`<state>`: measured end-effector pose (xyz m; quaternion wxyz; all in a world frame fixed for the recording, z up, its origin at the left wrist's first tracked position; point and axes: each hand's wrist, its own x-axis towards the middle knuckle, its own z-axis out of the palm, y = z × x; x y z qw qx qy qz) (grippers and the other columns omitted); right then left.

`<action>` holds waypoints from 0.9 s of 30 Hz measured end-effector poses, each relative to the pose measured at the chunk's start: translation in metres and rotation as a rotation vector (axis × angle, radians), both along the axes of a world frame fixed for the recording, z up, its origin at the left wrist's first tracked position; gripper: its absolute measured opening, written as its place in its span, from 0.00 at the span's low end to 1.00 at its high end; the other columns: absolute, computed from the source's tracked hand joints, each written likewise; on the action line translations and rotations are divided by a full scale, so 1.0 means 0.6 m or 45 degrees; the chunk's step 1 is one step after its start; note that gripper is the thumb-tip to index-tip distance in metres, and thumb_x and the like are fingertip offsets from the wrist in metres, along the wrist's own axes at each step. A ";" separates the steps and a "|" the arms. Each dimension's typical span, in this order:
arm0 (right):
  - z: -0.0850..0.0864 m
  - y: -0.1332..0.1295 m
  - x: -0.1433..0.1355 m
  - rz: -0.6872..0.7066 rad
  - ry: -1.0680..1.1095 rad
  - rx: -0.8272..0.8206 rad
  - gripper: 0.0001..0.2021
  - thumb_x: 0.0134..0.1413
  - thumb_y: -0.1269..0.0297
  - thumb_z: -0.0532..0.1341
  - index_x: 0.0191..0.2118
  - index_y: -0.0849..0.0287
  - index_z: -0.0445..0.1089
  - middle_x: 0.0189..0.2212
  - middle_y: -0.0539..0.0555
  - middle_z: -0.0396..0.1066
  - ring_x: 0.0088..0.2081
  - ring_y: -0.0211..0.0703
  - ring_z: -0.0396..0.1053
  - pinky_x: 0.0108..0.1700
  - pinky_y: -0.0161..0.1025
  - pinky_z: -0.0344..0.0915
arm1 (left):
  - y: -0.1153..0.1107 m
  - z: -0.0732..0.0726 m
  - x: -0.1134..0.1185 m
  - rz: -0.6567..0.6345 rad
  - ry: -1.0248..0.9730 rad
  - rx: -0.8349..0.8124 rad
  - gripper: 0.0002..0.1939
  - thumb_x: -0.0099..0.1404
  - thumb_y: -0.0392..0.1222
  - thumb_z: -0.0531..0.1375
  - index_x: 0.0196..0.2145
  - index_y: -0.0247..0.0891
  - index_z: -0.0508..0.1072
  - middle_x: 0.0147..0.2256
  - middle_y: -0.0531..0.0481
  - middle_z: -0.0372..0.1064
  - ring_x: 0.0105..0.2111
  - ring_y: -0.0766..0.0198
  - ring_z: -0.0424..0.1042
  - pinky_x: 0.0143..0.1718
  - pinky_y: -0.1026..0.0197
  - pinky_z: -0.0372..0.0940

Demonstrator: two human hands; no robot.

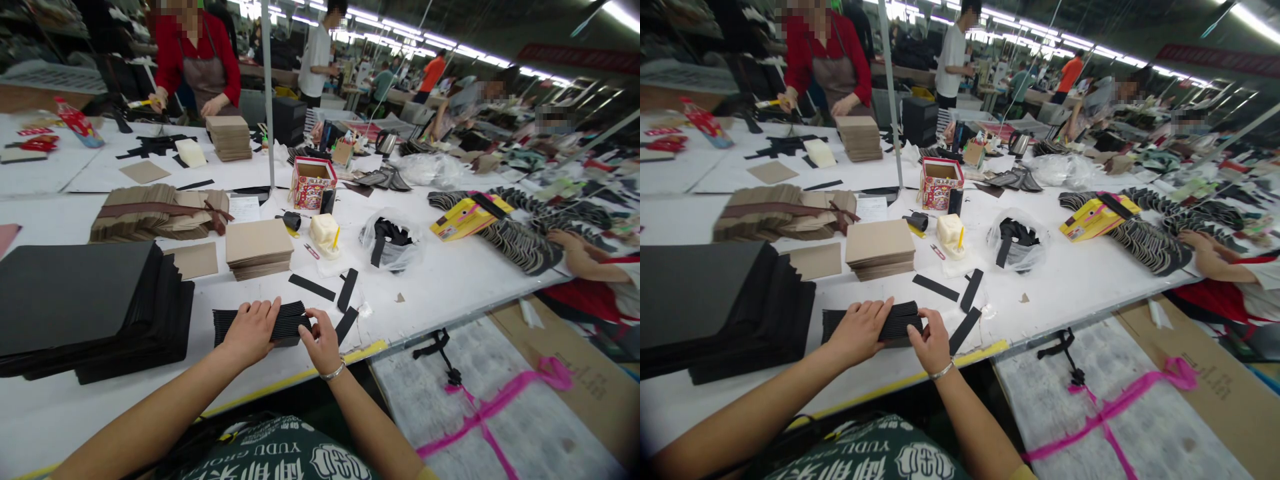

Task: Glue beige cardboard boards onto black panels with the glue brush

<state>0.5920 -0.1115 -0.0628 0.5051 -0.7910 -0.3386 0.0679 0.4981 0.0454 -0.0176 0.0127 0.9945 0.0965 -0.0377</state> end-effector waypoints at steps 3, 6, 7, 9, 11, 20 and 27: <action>0.000 0.000 0.000 0.002 0.004 -0.013 0.14 0.52 0.62 0.56 0.46 0.55 0.62 0.39 0.52 0.64 0.21 0.30 0.56 0.26 0.34 0.61 | 0.000 0.000 0.000 -0.003 0.004 -0.016 0.39 0.55 0.51 0.58 0.59 0.31 0.51 0.46 0.37 0.62 0.45 0.50 0.59 0.46 0.51 0.49; -0.001 0.001 0.001 0.002 0.025 -0.017 0.13 0.52 0.61 0.56 0.45 0.56 0.62 0.39 0.53 0.64 0.21 0.30 0.56 0.27 0.35 0.61 | 0.001 -0.001 0.001 -0.003 0.015 -0.030 0.39 0.55 0.50 0.59 0.60 0.31 0.50 0.47 0.37 0.62 0.45 0.50 0.59 0.46 0.51 0.49; -0.002 0.001 0.002 0.001 0.033 -0.017 0.13 0.52 0.61 0.56 0.45 0.56 0.62 0.39 0.53 0.64 0.21 0.30 0.56 0.27 0.35 0.61 | 0.001 -0.001 0.001 0.001 0.023 -0.033 0.39 0.55 0.51 0.58 0.60 0.32 0.50 0.47 0.37 0.62 0.46 0.50 0.59 0.47 0.51 0.49; -0.002 0.002 0.002 -0.001 0.050 -0.012 0.15 0.52 0.61 0.56 0.47 0.55 0.61 0.39 0.53 0.64 0.20 0.30 0.55 0.26 0.35 0.61 | 0.001 -0.001 0.001 0.008 0.035 -0.034 0.40 0.55 0.51 0.58 0.60 0.33 0.49 0.47 0.37 0.62 0.46 0.49 0.59 0.47 0.51 0.49; -0.003 0.002 0.003 0.009 0.063 -0.012 0.16 0.52 0.61 0.56 0.48 0.55 0.61 0.39 0.52 0.64 0.20 0.29 0.54 0.25 0.34 0.61 | 0.001 0.000 0.001 0.008 0.034 -0.030 0.40 0.55 0.51 0.58 0.60 0.32 0.49 0.47 0.37 0.62 0.45 0.49 0.59 0.47 0.51 0.49; -0.004 0.002 0.011 0.041 0.084 -0.030 0.17 0.52 0.62 0.57 0.48 0.55 0.61 0.38 0.52 0.63 0.19 0.28 0.53 0.25 0.33 0.61 | 0.000 0.000 -0.001 -0.006 0.005 -0.026 0.39 0.54 0.50 0.59 0.59 0.31 0.51 0.46 0.37 0.62 0.45 0.50 0.59 0.46 0.51 0.49; 0.001 0.003 0.013 0.106 0.097 -0.069 0.17 0.52 0.61 0.56 0.49 0.53 0.61 0.37 0.51 0.63 0.19 0.28 0.53 0.25 0.33 0.61 | -0.001 0.001 -0.003 -0.004 0.011 -0.037 0.39 0.55 0.51 0.59 0.59 0.31 0.51 0.46 0.37 0.62 0.44 0.50 0.59 0.46 0.51 0.49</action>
